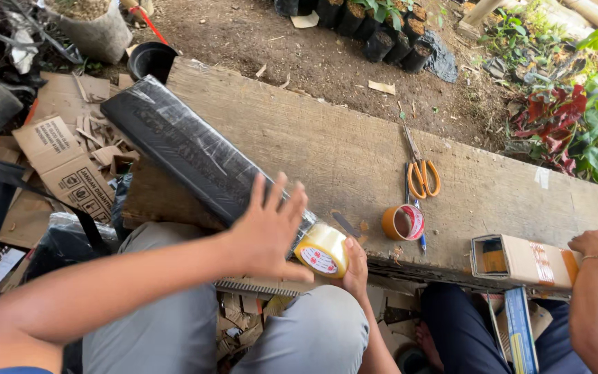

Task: The person wraps a rectangular package with clear packing tape, then opens a black shoulder bag to retrieve and count paper currency. They place the money into the bag and continue taping the package. Another person stands nearby and hands over additional cash.

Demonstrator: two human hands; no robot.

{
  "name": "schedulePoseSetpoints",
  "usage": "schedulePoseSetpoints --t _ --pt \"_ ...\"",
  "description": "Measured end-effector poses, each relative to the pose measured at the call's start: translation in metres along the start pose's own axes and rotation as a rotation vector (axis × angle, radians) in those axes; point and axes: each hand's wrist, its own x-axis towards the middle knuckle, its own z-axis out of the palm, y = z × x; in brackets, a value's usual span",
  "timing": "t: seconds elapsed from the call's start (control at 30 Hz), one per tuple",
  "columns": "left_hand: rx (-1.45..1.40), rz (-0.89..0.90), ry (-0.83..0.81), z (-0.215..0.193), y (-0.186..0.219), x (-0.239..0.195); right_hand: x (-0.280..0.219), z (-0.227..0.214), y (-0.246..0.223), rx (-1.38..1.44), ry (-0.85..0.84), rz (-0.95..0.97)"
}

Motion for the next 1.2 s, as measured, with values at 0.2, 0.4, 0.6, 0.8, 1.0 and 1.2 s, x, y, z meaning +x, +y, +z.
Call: schedulePoseSetpoints --t 0.2,0.4,0.6,0.8,1.0,1.2 --pt "0.158 -0.052 0.212 0.022 0.024 0.012 -0.003 -0.013 0.015 0.072 0.086 0.011" --pt "0.134 -0.019 0.315 0.031 0.025 0.002 0.001 -0.03 0.03 -0.176 0.182 0.106" --pt "0.259 -0.021 0.287 0.036 0.033 0.004 0.0 -0.025 0.031 -0.176 0.191 0.15" --pt "0.331 -0.034 0.112 0.035 0.044 0.006 -0.006 -0.006 0.016 -0.146 0.209 0.267" --pt "0.481 -0.034 0.087 0.031 0.05 0.009 -0.019 0.016 -0.01 0.07 0.165 0.364" --pt "0.565 -0.023 -0.041 0.032 0.06 0.009 -0.023 0.014 -0.015 -0.142 0.087 0.437"
